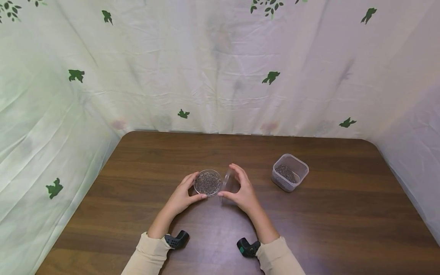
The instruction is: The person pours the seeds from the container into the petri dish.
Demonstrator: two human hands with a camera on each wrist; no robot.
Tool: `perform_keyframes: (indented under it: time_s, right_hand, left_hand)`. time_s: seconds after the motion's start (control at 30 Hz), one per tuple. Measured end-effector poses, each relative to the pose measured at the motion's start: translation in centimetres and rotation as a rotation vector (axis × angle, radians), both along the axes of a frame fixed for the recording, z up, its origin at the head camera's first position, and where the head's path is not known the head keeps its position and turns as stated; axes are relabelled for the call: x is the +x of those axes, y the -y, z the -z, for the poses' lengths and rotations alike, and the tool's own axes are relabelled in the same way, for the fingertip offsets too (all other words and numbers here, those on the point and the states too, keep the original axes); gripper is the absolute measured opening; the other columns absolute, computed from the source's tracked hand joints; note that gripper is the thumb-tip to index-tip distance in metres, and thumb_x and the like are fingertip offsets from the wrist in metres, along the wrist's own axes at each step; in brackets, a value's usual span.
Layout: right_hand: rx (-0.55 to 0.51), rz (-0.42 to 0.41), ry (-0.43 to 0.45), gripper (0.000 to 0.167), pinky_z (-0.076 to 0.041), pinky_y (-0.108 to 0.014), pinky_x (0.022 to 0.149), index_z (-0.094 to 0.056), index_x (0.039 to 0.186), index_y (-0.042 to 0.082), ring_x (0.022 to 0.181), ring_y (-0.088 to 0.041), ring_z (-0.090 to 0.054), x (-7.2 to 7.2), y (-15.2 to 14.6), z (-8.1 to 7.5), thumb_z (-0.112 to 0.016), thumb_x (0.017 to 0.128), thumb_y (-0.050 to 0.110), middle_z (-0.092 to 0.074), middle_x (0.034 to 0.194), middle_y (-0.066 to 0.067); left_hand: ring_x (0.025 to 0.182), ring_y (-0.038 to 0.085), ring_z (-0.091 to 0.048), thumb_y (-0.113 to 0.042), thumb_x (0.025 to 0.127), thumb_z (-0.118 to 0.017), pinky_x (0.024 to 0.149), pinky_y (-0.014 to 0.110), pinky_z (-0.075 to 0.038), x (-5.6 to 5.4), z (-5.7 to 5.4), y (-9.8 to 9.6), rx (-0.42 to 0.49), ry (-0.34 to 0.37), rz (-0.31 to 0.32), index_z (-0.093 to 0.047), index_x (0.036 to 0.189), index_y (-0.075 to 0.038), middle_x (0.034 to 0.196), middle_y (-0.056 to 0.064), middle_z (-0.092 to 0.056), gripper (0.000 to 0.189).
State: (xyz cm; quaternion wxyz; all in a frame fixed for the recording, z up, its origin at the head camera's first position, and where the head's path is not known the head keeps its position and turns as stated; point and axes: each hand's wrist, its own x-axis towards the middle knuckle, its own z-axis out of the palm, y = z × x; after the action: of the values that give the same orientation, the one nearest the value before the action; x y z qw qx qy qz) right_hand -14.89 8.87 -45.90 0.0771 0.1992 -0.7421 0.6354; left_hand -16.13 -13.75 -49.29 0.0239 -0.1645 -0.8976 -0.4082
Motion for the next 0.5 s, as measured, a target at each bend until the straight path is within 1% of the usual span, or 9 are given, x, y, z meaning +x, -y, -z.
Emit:
perform_keyframes:
  time_s: [0.1, 0.23, 0.37, 0.5]
  right_hand:
    - [-0.004, -0.021, 0.037, 0.089, -0.027, -0.052, 0.098, -0.029, 0.133, -0.007, 0.121, -0.041, -0.033, -0.14, 0.14, 0.09, -0.078, 0.06, -0.007, -0.028, 0.136, -0.026]
    - [0.012, -0.046, 0.074, 0.092, -0.027, -0.05, 0.099, -0.025, 0.136, -0.004, 0.124, -0.039, -0.03, -0.31, 0.28, 0.1, -0.078, 0.062, -0.005, -0.024, 0.139, -0.024]
    - [0.02, -0.058, 0.081, 0.095, -0.026, -0.05, 0.099, -0.021, 0.138, -0.004, 0.124, -0.039, -0.03, -0.54, 0.37, 0.28, -0.079, 0.062, -0.005, -0.021, 0.14, -0.024]
    - [0.038, -0.06, 0.054, 0.099, -0.028, -0.051, 0.097, -0.019, 0.139, -0.002, 0.121, -0.042, -0.033, -0.85, 0.41, 0.74, -0.08, 0.061, -0.002, -0.02, 0.141, -0.023]
  left_hand:
    - [0.121, 0.028, -0.037, -0.033, 0.069, -0.077, 0.099, 0.043, -0.03, -0.01, 0.0, -0.01, 0.002, 0.001, 0.002, -0.037, 0.135, 0.001, 0.133, 0.017, -0.039, 0.084]
    - [0.121, 0.028, -0.037, -0.033, 0.069, -0.077, 0.099, 0.043, -0.03, -0.01, 0.03, -0.02, 0.001, 0.004, 0.002, -0.037, 0.135, 0.001, 0.133, 0.017, -0.039, 0.084]
    - [0.121, 0.028, -0.037, -0.032, 0.069, -0.077, 0.098, 0.043, -0.03, -0.03, -0.01, -0.04, 0.0, 0.002, 0.003, -0.037, 0.134, 0.001, 0.133, 0.017, -0.039, 0.083]
    - [0.121, 0.028, -0.038, -0.031, 0.069, -0.077, 0.098, 0.042, -0.03, -0.02, -0.12, -0.07, -0.002, 0.0, 0.005, -0.037, 0.134, 0.001, 0.132, 0.017, -0.039, 0.083]
